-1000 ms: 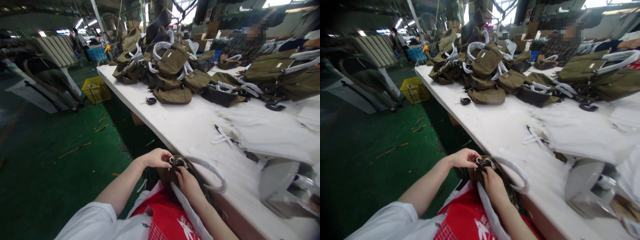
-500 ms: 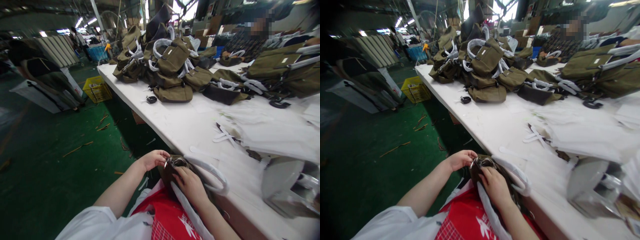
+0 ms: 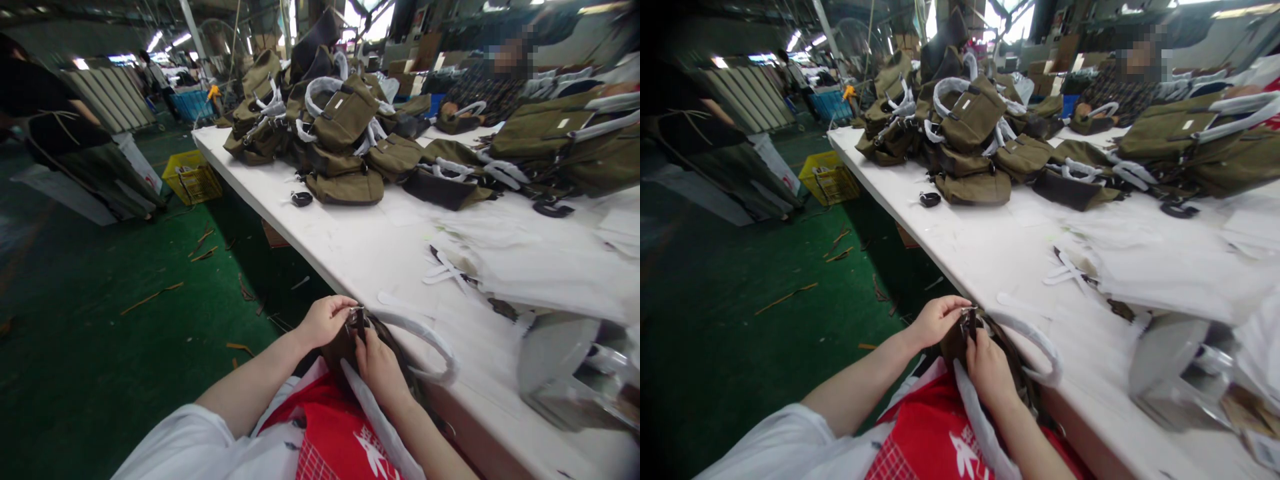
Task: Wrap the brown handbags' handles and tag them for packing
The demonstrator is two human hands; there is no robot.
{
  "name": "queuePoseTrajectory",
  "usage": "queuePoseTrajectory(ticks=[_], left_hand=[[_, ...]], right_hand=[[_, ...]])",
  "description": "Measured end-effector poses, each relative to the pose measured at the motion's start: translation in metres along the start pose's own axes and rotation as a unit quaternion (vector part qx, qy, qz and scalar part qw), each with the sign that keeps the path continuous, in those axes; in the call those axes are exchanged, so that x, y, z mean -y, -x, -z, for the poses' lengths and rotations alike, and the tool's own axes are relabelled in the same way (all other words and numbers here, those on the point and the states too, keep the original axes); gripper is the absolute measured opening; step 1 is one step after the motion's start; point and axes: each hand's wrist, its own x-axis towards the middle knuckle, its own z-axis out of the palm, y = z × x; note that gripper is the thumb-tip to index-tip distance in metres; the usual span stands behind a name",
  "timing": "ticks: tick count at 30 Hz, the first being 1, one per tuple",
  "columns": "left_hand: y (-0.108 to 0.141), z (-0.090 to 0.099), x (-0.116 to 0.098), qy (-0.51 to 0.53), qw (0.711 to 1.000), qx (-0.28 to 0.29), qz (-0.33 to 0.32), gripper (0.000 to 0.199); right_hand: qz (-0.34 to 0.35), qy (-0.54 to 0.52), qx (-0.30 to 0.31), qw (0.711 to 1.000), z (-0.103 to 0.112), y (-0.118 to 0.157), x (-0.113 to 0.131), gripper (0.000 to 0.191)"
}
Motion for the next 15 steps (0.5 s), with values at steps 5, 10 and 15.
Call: queuePoseTrajectory(ticks=[5, 10, 15], left_hand=[[-0.004, 0.008, -0.008, -0.296, 0.945, 0.046, -0.132, 0.028], [-0.014, 0.021, -0.005, -0.402, 0.906, 0.095, -0.09, 0.026], [-0.016, 0.011, -0.015, -0.447, 0.883, 0.098, -0.1, 0.021]], right_hand=[[-0.055, -0.042, 0.017, 0.997, 0.011, 0.001, 0.003, 0.03], [-0.05, 0.087, 0.151, 0.983, 0.011, 0.017, -0.018, 0.031], [-0.071, 0.099, 0.231, 0.965, -0.015, 0.018, -0.034, 0.03]])
